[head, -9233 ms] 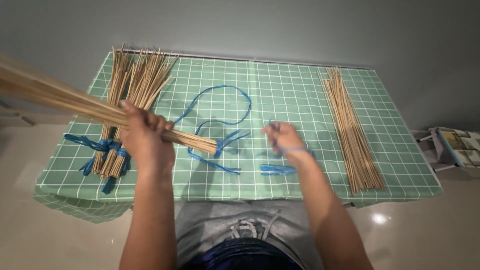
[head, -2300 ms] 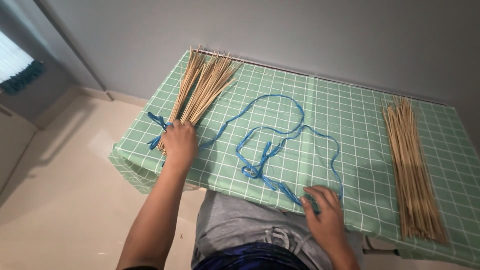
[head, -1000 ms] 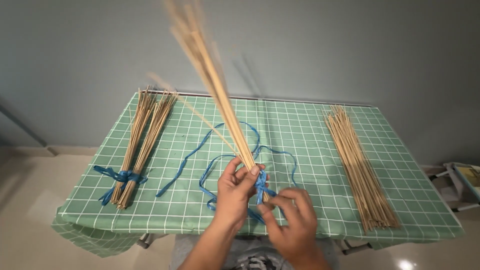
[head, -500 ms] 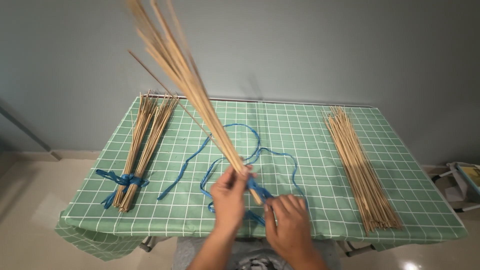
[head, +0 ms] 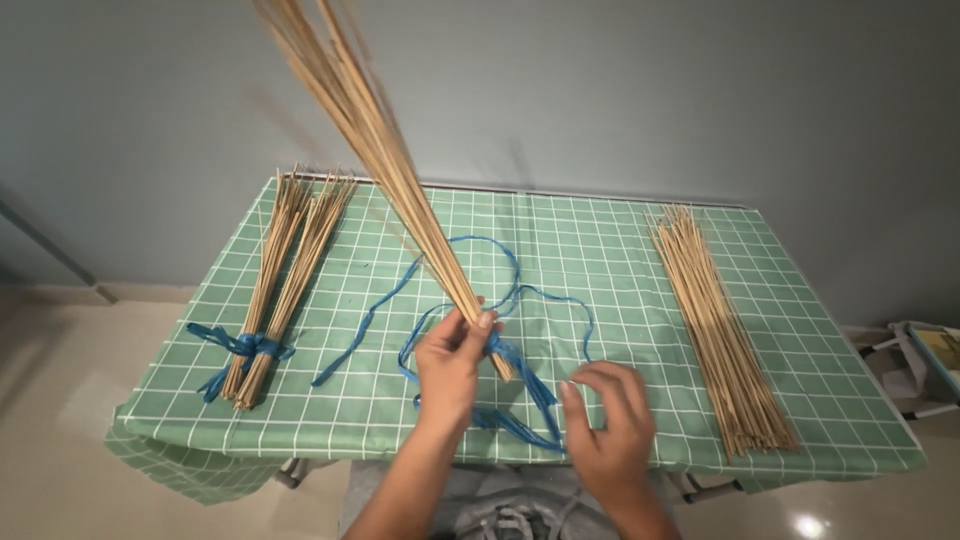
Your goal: Bundling bamboo sticks together by wrapping and tying them with blue plastic ribbons.
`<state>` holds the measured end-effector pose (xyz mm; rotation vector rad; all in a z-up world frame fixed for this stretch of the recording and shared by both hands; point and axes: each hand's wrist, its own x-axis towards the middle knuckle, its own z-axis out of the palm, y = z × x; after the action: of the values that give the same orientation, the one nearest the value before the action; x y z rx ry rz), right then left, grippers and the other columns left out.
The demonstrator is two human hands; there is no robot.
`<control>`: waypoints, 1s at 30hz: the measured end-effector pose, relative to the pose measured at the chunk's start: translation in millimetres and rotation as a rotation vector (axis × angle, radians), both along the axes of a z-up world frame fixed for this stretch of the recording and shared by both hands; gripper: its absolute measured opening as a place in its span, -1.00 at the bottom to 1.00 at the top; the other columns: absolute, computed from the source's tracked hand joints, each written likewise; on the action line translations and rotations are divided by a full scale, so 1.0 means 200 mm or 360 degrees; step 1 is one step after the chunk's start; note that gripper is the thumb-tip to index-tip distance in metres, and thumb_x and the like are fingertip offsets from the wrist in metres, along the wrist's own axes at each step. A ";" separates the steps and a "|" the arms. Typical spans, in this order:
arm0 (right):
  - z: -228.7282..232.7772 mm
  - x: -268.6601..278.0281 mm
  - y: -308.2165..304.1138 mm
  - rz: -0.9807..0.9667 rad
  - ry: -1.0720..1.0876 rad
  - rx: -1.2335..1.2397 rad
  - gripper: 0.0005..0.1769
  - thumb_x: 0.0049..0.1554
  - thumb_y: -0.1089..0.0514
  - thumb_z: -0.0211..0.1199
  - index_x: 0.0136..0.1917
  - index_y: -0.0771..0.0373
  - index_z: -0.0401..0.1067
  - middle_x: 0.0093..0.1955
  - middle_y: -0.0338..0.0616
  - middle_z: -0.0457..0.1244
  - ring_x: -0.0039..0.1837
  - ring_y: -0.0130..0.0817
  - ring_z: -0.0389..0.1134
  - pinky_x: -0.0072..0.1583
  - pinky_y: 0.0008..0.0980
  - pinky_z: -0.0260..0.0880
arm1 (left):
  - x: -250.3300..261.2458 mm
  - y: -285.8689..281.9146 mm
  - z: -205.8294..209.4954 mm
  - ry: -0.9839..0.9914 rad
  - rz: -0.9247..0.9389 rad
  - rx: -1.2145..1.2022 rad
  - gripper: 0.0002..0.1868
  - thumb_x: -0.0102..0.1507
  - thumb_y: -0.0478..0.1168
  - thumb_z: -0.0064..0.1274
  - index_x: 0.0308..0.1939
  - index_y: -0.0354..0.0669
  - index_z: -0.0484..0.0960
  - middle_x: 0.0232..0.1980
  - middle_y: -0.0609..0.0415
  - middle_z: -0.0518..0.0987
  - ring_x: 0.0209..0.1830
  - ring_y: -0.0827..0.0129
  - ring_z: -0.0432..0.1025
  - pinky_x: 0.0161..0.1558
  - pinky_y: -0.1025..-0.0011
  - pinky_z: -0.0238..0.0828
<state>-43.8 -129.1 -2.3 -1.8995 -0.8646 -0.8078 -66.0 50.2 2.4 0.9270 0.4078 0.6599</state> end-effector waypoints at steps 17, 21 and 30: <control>-0.08 0.17 0.08 0.0387 0.0751 -0.0183 -0.79 0.22 0.15 0.14 0.04 0.14 0.57 -0.03 -0.26 0.46 0.00 -0.36 0.48 0.04 -0.37 0.45 | 0.03 -0.07 -0.12 0.0017 -0.0236 0.0180 -0.78 0.22 -0.26 0.25 -0.09 -0.30 0.77 -0.41 0.19 0.52 -0.35 0.50 0.34 -0.25 0.48 0.42; -0.05 0.14 0.06 0.0449 0.0400 -0.0212 -0.84 0.25 0.16 0.15 0.01 0.16 0.54 -0.09 -0.25 0.44 -0.05 -0.36 0.46 0.00 -0.40 0.45 | 0.01 -0.07 -0.09 0.0180 -0.0309 0.0093 -0.78 0.27 -0.16 0.21 -0.30 -0.29 0.75 -0.41 0.08 0.61 -0.44 0.42 0.39 -0.34 0.40 0.46; 0.03 0.09 0.04 0.0460 0.0001 -0.0298 -0.80 0.27 0.27 0.07 0.01 0.24 0.53 -0.01 -0.14 0.29 -0.18 -0.39 0.38 -0.15 -0.46 0.43 | -0.02 -0.13 0.00 0.0330 -0.0446 -0.0271 -0.69 0.21 -0.21 0.23 -0.10 -0.43 0.78 -0.39 -0.06 0.66 -0.39 0.34 0.48 -0.22 0.42 0.45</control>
<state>-26.1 -120.4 2.8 -1.8746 -1.2169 -0.5668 -70.6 23.6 2.6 0.8719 0.4990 0.2691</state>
